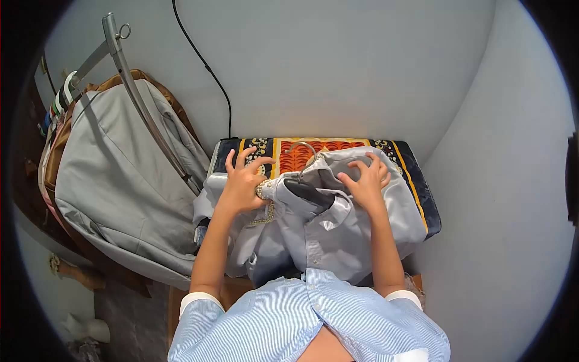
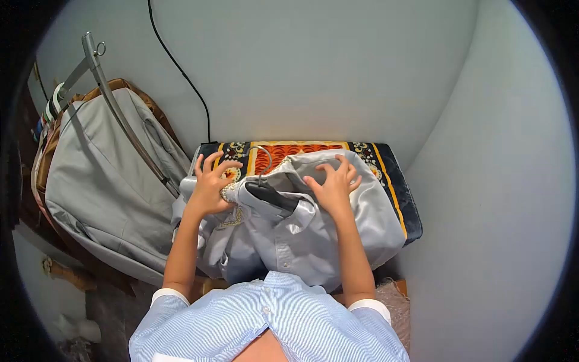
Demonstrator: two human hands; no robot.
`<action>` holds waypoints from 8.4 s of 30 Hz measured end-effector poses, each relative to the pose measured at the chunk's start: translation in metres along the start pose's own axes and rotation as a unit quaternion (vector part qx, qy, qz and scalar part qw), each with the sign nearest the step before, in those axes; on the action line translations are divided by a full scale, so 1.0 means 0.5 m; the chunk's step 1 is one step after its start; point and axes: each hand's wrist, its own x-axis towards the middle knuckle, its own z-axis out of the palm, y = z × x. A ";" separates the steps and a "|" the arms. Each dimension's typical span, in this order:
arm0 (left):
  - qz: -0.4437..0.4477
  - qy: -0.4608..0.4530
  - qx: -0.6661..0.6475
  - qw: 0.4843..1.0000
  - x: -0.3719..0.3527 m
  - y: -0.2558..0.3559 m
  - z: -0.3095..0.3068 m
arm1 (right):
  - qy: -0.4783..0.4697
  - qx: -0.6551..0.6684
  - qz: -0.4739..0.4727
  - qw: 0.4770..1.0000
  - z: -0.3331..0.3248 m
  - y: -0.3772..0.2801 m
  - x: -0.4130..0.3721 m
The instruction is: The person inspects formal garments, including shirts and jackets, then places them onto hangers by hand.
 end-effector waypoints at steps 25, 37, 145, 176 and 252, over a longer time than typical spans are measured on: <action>-0.067 -0.001 0.030 0.997 -0.131 0.073 -0.076 | 0.269 0.038 -0.013 0.962 -0.028 0.046 -0.093; -0.102 0.033 0.010 0.994 -0.314 0.099 -0.168 | 0.231 0.077 -0.076 0.967 0.007 -0.003 -0.263; -0.243 -0.009 -0.075 0.967 -0.461 0.151 -0.252 | -0.008 0.091 -0.261 0.961 -0.109 -0.135 -0.417; -0.035 0.072 -0.011 0.997 -0.342 0.199 -0.175 | -0.165 -0.021 -0.186 0.968 -0.167 -0.066 -0.415; -0.365 0.239 -0.087 0.896 -0.552 0.115 -0.434 | 0.096 0.433 -0.362 0.820 0.100 -0.744 -0.166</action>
